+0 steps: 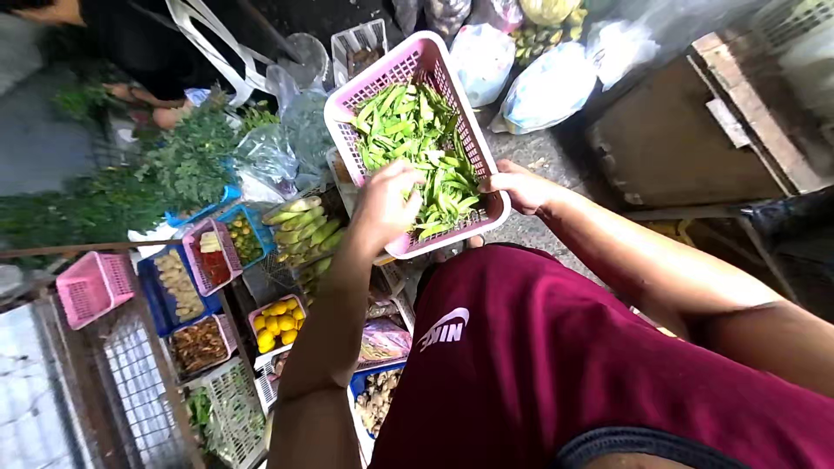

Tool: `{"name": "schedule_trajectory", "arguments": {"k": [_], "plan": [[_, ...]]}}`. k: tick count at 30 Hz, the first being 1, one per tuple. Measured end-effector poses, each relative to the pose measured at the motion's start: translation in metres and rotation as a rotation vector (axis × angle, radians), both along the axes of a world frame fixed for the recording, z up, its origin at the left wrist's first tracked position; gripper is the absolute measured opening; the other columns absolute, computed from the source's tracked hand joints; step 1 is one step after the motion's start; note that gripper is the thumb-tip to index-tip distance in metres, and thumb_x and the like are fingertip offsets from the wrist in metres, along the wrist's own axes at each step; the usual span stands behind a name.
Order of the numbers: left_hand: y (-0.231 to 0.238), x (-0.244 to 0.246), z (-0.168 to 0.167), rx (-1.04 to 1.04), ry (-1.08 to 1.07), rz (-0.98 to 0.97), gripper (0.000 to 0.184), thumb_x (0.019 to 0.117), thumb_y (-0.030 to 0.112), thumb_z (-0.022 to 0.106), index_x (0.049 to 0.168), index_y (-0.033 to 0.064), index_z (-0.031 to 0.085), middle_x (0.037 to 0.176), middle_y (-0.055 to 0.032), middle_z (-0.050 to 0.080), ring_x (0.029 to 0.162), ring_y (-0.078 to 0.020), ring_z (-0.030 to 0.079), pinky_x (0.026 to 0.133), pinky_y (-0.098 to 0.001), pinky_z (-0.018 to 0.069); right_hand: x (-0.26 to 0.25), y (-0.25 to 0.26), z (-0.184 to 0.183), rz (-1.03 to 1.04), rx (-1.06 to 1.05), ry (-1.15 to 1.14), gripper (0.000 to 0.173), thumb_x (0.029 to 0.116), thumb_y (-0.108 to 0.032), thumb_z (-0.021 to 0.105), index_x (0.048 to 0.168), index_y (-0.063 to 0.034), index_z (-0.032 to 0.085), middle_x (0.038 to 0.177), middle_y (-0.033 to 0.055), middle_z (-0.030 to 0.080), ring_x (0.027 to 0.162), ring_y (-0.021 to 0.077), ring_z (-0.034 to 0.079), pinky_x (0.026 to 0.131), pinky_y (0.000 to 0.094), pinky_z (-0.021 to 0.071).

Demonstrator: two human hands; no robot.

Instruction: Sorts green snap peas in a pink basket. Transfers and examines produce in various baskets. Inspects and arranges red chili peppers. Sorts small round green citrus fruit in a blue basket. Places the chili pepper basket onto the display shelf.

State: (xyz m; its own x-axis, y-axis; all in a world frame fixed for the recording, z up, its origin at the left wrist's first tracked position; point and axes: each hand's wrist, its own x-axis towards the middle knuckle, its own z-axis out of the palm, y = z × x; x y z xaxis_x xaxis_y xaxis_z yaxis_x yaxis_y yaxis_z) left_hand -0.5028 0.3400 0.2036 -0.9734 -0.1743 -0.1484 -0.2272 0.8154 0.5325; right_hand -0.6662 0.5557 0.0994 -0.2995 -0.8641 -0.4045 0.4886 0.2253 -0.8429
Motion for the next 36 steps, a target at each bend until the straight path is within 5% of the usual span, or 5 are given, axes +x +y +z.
{"name": "schedule_trajectory", "arguments": {"k": [6, 14, 21, 26, 36], "plan": [[-0.029, -0.063, 0.006, -0.140, 0.155, 0.189, 0.021, 0.0970, 0.017, 0.064, 0.113, 0.0112, 0.076, 0.116, -0.0062, 0.071, 0.112, -0.0199, 0.065, 0.101, -0.0405, 0.0525, -0.002, 0.000, 0.005, 0.050, -0.030, 0.047, 0.033, 0.0773, -0.033, 0.070, 0.101, -0.0097, 0.071, 0.087, 0.0045, 0.075, 0.076, 0.0131, 0.073, 0.069, 0.0361, 0.0630], [-0.029, -0.087, -0.017, -0.389, -0.052, 0.198, 0.018, 0.0950, 0.018, 0.067, 0.108, 0.0089, 0.075, 0.111, -0.0087, 0.070, 0.111, -0.0271, 0.066, 0.102, -0.0476, 0.0519, 0.004, -0.004, 0.009, 0.082, -0.010, 0.062, 0.040, 0.0766, -0.032, 0.071, 0.108, -0.0067, 0.071, 0.091, 0.0072, 0.076, 0.081, 0.0150, 0.074, 0.073, 0.0375, 0.0633], [-0.024, -0.073, -0.008, -0.083, -0.117, 0.378, 0.009, 0.0858, 0.014, 0.070, 0.094, 0.0103, 0.071, 0.105, -0.0057, 0.069, 0.099, -0.0224, 0.066, 0.089, -0.0492, 0.0537, 0.002, -0.002, 0.004, 0.099, 0.018, 0.078, 0.041, 0.0741, -0.031, 0.072, 0.108, -0.0084, 0.071, 0.091, 0.0056, 0.075, 0.080, 0.0133, 0.073, 0.072, 0.0359, 0.0626], [-0.017, -0.049, 0.000, 0.062, -0.040, 0.447, 0.008, 0.0864, 0.013, 0.069, 0.093, 0.0089, 0.066, 0.083, -0.0064, 0.066, 0.073, -0.0203, 0.063, 0.068, -0.0446, 0.0533, -0.009, 0.005, -0.003, 0.077, 0.034, 0.079, 0.044, 0.0757, -0.035, 0.071, 0.111, -0.0088, 0.071, 0.093, 0.0065, 0.075, 0.082, 0.0150, 0.073, 0.073, 0.0382, 0.0629], [-0.018, -0.027, 0.015, 0.183, 0.268, 0.370, 0.017, 0.0973, 0.006, 0.060, 0.106, 0.0096, 0.074, 0.096, -0.0006, 0.070, 0.078, -0.0067, 0.062, 0.070, -0.0253, 0.0525, -0.020, 0.005, 0.000, 0.074, 0.059, 0.088, 0.038, 0.0763, -0.031, 0.070, 0.107, -0.0086, 0.072, 0.091, 0.0065, 0.075, 0.080, 0.0146, 0.073, 0.072, 0.0373, 0.0625]]}}
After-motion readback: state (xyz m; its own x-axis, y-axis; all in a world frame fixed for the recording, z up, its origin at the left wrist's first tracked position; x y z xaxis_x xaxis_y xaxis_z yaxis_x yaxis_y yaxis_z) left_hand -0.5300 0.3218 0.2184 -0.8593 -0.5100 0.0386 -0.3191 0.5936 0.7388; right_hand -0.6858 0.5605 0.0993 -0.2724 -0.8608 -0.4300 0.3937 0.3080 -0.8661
